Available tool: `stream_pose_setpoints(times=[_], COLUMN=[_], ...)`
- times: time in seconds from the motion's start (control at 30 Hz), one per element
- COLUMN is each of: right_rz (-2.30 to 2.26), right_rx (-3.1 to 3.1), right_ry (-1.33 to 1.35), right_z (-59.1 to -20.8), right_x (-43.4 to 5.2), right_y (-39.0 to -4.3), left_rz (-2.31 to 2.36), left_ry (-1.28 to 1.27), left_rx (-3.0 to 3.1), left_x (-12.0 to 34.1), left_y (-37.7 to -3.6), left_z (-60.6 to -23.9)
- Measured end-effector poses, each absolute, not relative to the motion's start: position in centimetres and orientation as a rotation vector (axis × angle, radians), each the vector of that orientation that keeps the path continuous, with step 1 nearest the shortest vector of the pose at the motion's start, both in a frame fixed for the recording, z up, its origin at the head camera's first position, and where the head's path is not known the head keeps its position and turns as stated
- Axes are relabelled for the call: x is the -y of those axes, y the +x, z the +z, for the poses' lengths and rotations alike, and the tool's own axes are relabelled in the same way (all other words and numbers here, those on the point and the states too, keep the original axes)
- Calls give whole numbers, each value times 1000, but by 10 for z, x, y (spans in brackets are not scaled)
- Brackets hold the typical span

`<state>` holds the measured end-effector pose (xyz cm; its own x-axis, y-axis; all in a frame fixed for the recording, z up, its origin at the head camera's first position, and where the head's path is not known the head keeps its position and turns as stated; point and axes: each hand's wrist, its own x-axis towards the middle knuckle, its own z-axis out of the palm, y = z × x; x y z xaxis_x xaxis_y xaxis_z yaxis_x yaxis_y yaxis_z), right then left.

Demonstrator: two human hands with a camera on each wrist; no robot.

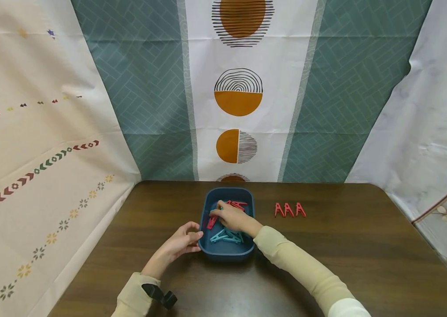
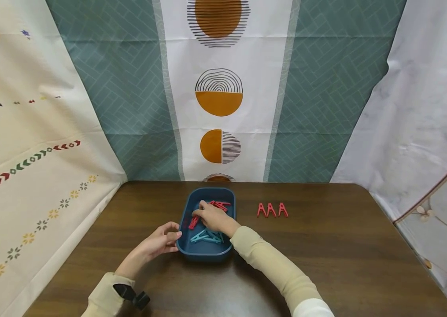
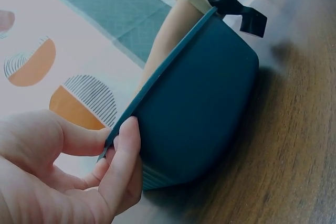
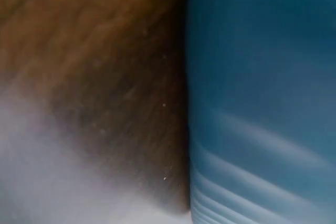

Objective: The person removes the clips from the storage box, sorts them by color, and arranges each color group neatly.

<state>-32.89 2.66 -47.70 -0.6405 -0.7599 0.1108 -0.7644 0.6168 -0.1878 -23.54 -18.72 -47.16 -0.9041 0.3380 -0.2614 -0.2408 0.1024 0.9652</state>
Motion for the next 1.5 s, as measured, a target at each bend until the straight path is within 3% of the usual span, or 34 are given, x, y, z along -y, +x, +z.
stream_pose_setpoints(times=[0.77,1.5], right_rz=[361,800], right_rx=[2847,2682], right_ry=[1243,1042], right_z=[-467,-457], right_x=[-36,-72], right_y=[-325,-299], left_rz=[1848,1892], left_ry=[91,84], left_rx=[-1953,-1893], left_x=[184,187], left_y=[-239,-235], left_z=[-474,-473])
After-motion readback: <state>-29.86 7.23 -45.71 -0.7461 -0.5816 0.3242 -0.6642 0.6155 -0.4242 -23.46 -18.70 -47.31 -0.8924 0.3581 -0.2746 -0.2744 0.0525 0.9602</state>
